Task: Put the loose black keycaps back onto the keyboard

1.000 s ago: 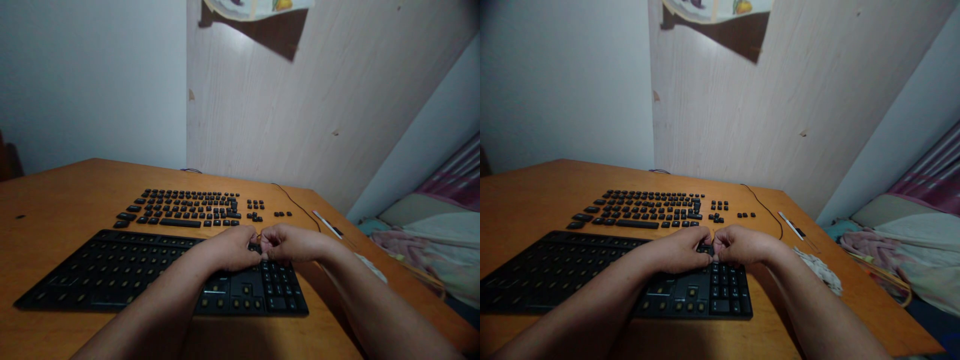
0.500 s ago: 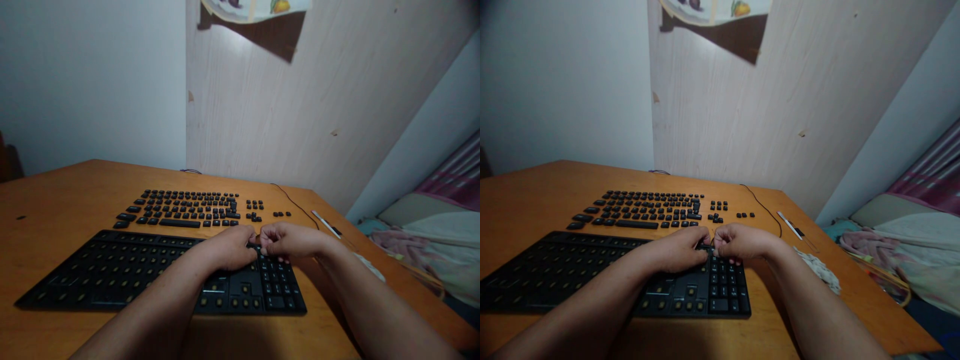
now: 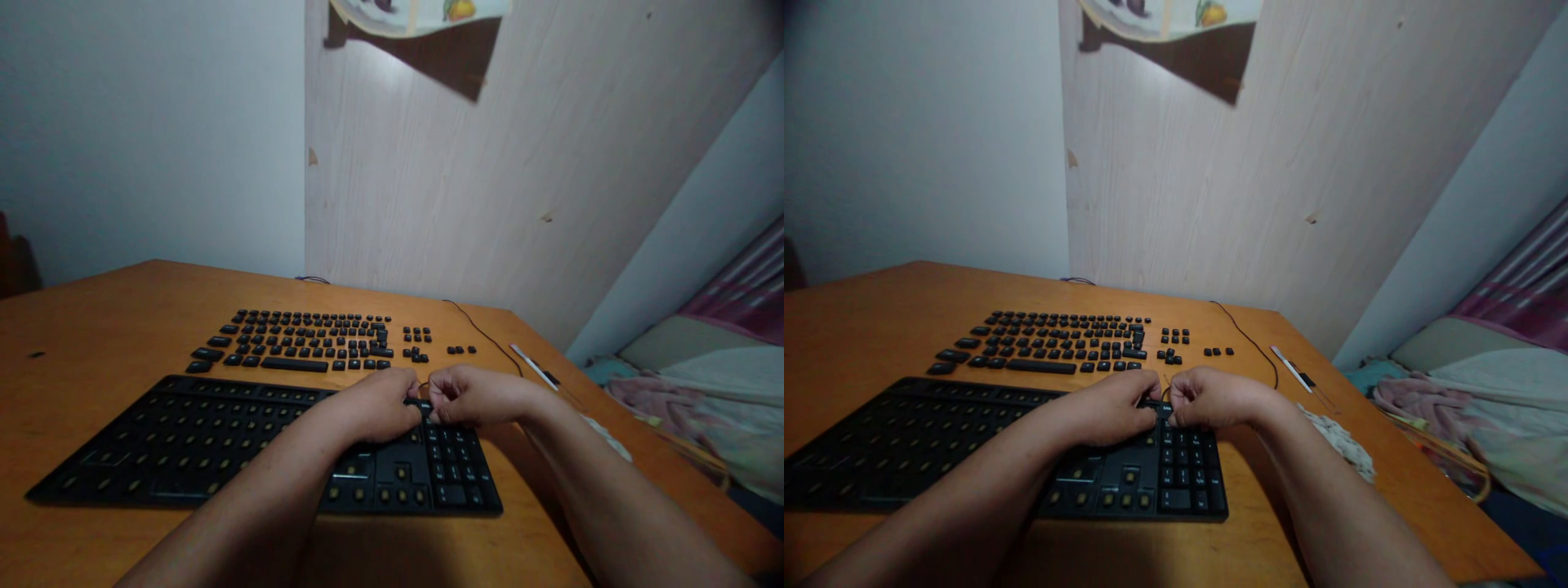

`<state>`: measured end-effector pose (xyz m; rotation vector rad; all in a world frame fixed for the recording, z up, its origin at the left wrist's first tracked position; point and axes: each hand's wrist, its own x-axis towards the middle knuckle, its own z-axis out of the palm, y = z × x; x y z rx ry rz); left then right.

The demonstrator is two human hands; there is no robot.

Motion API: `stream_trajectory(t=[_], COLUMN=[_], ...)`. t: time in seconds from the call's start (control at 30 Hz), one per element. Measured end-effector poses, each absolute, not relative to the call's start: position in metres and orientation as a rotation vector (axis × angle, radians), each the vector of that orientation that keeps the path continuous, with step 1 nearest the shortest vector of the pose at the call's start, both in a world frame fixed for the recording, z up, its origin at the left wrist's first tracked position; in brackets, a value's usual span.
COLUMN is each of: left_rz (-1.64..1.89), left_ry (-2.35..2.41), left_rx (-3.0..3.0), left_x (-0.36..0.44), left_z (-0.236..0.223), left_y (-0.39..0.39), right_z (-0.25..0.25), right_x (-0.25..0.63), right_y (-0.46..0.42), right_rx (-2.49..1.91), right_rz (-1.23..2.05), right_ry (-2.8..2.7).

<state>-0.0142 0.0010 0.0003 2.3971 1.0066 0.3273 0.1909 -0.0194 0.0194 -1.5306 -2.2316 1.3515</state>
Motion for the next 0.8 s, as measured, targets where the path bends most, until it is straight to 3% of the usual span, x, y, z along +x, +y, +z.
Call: stream_trajectory(t=[0.2, 0.47, 0.8], left_rz=[0.324, 0.328, 0.343], left_ry=[1.014, 1.049, 1.064], left_rx=[2.411, 2.386, 2.42], left_x=[-0.015, -0.014, -0.013], left_z=[-0.001, -0.002, -0.001], left_y=[0.002, 0.002, 0.002], right_z=[0.025, 0.012, -0.02], right_x=[0.199, 0.257, 0.256], right_y=[-0.016, 0.024, 0.044], right_rx=[-1.532, -1.774, -2.057], right_rz=[1.264, 0.215, 0.061], right_ry=[-2.092, -1.616, -1.797])
